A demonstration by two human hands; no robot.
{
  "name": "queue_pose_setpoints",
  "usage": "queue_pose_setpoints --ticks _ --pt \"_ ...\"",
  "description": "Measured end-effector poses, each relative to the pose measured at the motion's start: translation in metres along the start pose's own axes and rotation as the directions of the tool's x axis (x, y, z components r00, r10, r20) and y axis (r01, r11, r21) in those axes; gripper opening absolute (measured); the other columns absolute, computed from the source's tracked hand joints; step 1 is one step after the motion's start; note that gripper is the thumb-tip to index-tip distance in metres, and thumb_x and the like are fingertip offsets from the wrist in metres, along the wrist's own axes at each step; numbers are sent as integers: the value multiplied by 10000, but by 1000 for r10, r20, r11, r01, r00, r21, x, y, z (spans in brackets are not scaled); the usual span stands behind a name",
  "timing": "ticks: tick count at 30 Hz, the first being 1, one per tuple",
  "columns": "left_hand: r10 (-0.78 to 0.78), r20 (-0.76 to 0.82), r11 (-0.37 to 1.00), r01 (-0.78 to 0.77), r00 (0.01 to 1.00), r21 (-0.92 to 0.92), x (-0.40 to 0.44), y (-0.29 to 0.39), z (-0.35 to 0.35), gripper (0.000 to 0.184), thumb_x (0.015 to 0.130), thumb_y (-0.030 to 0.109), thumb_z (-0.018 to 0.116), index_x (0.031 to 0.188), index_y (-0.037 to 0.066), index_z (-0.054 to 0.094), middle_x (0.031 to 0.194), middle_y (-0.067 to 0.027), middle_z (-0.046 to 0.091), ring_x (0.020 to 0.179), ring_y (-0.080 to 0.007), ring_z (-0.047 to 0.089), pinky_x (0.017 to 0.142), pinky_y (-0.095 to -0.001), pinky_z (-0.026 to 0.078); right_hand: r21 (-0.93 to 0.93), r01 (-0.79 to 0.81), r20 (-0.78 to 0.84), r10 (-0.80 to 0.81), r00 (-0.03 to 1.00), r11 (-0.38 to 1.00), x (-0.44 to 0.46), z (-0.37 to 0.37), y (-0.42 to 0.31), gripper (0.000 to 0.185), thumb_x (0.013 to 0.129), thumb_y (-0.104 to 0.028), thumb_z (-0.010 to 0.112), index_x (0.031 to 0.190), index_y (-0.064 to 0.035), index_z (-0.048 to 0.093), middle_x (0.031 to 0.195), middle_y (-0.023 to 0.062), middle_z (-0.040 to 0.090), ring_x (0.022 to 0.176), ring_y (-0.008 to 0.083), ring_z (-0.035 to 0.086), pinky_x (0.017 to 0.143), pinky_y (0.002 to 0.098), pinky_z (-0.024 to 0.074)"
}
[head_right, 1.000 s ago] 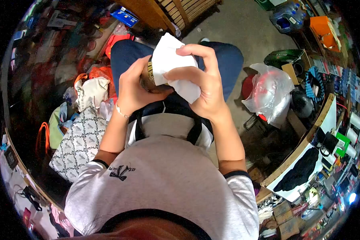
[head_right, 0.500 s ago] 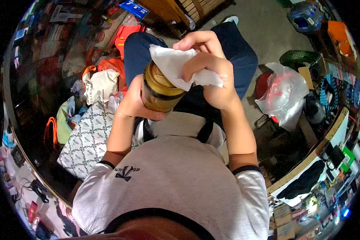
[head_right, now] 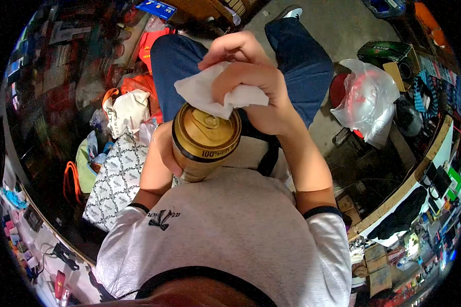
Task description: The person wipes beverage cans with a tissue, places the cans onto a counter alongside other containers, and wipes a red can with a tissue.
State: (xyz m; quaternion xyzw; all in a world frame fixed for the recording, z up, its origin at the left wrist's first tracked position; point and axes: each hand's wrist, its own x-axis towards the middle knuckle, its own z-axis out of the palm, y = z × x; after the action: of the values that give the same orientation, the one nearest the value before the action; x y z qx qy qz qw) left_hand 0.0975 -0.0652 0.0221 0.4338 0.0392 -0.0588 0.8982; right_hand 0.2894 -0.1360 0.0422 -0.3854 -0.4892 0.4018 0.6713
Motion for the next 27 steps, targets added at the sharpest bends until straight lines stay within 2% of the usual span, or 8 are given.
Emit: queue_pose_setpoints --ticks 4,7,11,14,17,22,24,27 --pt "-245 -123 965 230 962 -124 -15 0 8 891 374 204 843 1123 -67 443 1039 -81 563 951 -129 495 848 -257 401 78 19 29 -21 999 997 0 6 0 118 748 -134 614 696 -28 617 1073 102 464 926 188 531 811 296 422" --pt "-317 -291 927 360 903 107 -18 10 11 864 376 208 840 1100 -67 456 1027 -84 568 943 -130 499 834 -265 407 50 13 33 -14 999 999 -3 6 2 97 737 -129 629 721 -33 630 1127 109 464 956 200 527 846 311 406" --pt "-56 -173 903 124 983 412 -10 13 8 845 396 203 841 1094 -79 457 1000 -100 575 939 -144 510 828 -261 408 22 -15 59 14 998 1000 -3 2 -3 74 726 -112 629 729 -38 636 1181 118 458 991 208 520 871 328 392" --pt "-28 -110 933 66 993 353 -2 18 11 825 405 175 840 1099 -66 464 986 -108 576 939 -155 513 835 -263 400 -2 -29 97 29 995 1000 -3 0 -10 46 707 -75 618 730 -42 640 1193 125 467 1012 210 517 874 325 384" --pt "-226 -279 895 312 933 318 -9 10 8 979 262 5 807 1174 1 452 1095 -19 551 1028 -131 496 913 -263 371 -15 -27 163 29 986 1000 -2 -1 -15 55 693 -66 602 726 -46 641 1186 128 485 1019 207 518 879 312 373" --pt "6 -165 844 84 986 530 -8 13 3 860 421 179 845 1147 -45 443 1009 -146 574 910 -199 545 817 -301 419 24 -110 115 106 988 994 -6 -6 -10 243 813 -218 505 789 -13 634 1115 166 540 993 229 542 874 317 387" --pt "167 -95 748 -63 981 660 -9 18 2 887 418 187 849 1158 -59 426 1005 -157 569 906 -226 556 811 -306 423 303 -12 -45 27 999 953 -9 -5 2 363 884 -269 395 939 36 584 1095 187 555 972 242 563 864 331 419" --pt "285 -48 657 -159 957 737 -12 18 -1 918 414 196 853 1168 -78 408 998 -170 563 902 -260 565 802 -307 428 245 -291 -268 353 897 925 -13 -8 -6 380 904 -223 333 1107 51 500 1101 180 564 983 233 568 853 312 435"
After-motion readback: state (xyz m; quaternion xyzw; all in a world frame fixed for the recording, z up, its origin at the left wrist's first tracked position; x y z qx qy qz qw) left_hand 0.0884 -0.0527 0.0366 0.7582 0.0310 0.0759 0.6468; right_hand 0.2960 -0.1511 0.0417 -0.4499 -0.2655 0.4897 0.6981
